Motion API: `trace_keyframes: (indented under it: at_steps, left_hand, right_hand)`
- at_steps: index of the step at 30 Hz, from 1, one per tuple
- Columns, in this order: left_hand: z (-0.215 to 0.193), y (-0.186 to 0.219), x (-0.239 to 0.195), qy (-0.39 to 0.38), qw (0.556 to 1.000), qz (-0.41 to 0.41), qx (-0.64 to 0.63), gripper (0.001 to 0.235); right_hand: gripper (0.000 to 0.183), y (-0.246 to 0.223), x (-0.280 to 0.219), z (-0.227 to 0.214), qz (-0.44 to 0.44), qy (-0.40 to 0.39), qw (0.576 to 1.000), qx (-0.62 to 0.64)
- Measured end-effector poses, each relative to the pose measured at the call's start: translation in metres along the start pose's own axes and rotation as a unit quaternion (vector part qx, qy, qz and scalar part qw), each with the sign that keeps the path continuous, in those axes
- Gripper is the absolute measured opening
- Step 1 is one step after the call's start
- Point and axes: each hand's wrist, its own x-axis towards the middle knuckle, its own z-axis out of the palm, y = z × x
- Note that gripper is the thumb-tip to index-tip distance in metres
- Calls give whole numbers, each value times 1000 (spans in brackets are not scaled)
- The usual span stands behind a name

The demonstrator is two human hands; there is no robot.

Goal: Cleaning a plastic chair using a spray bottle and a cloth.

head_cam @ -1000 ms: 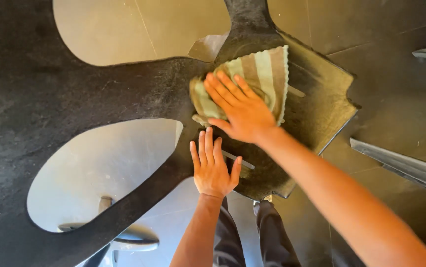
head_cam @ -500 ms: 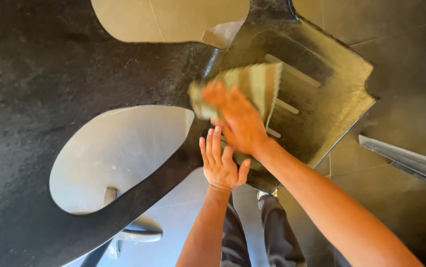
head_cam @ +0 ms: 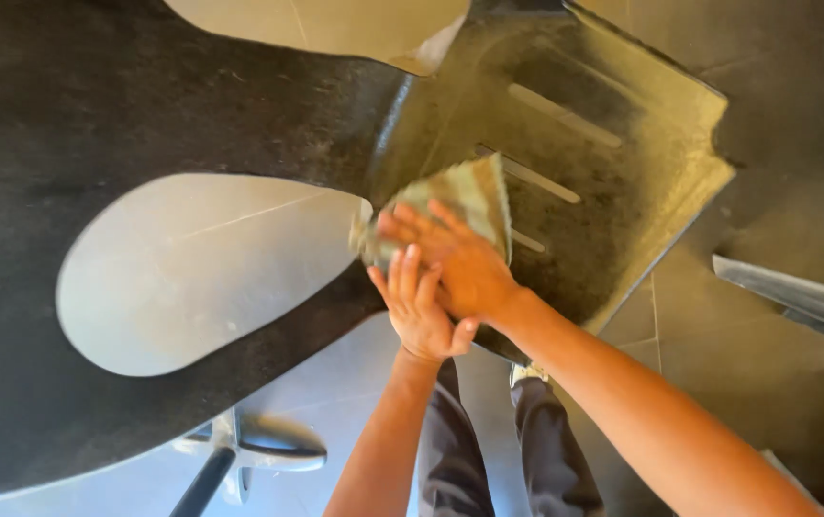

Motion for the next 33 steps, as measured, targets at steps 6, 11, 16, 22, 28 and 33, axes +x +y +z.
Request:
trace_keyframes:
  at_steps: [6,11,16,22,28,33]
  left_hand:
    - [-9,-19,-14,28,985,0,-169,86]
    - [-31,22,50,-100,981,-29,-167,58]
    - [9,56,81,-134,987,-68,49,31]
    - [118,93,138,-242,967,23,-80,53]
    - [142,82,133,-176,982,53,-45,48]
    - [153,73,124,-176,982,70,-24,56]
  right_hand:
    - [39,-21,-55,-38,10,52,967,251]
    - [35,-46,-140,-78,23,17,990,136]
    - [40,-25,-191,-70,196,52,969,-141]
    - [98,-18,-132,-52,585,305,750,53]
    - [83,-7,-135,-37,667,261,679,158]
    - [52,92,-108,-113,555,403,725,72]
